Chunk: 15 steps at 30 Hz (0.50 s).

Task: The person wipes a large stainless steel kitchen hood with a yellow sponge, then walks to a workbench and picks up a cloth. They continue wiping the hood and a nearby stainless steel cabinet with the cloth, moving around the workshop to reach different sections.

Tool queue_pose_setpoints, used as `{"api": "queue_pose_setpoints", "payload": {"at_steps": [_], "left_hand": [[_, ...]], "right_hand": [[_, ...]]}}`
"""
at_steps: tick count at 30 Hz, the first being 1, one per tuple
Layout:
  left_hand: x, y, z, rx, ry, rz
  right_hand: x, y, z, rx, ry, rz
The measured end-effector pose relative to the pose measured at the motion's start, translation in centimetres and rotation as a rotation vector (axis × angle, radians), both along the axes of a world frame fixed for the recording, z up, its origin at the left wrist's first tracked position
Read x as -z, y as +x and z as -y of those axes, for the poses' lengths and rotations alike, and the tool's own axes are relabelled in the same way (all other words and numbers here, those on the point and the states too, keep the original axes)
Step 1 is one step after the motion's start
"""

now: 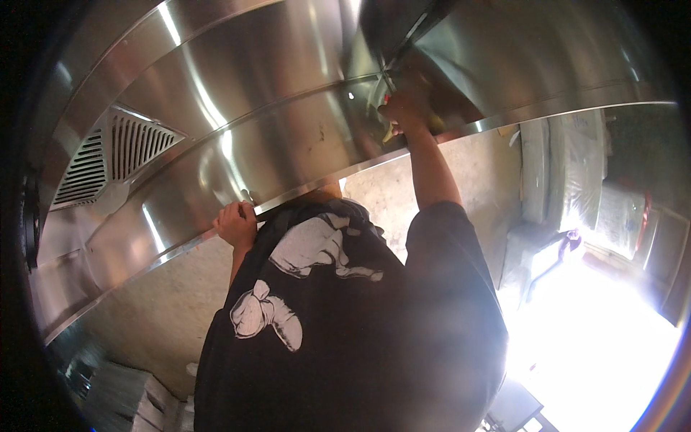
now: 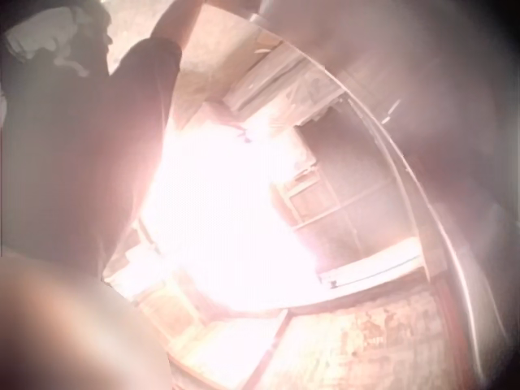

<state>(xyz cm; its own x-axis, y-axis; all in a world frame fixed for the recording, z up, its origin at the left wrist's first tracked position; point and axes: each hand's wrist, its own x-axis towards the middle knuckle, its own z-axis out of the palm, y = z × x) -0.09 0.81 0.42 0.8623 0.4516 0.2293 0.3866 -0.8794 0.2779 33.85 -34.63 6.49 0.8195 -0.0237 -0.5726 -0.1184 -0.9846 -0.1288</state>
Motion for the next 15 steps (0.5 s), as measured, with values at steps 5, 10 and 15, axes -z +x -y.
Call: {"api": "queue_pose_setpoints", "payload": {"at_steps": [5,10,15], "left_hand": [[0.1,0.0,0.0,0.011,-0.019,0.014],[0.3,-0.1,0.0,0.011,-0.017,0.015],[0.3,-0.1,-0.3,0.004,-0.006,0.012]], "right_hand": [[0.7,0.6,-0.1,-0.017,0.089,0.220],[-1.3,1.6,0.7,0.071,0.141,0.208],[-0.9,0.5,-0.2,-0.018,0.097,0.007]]}}
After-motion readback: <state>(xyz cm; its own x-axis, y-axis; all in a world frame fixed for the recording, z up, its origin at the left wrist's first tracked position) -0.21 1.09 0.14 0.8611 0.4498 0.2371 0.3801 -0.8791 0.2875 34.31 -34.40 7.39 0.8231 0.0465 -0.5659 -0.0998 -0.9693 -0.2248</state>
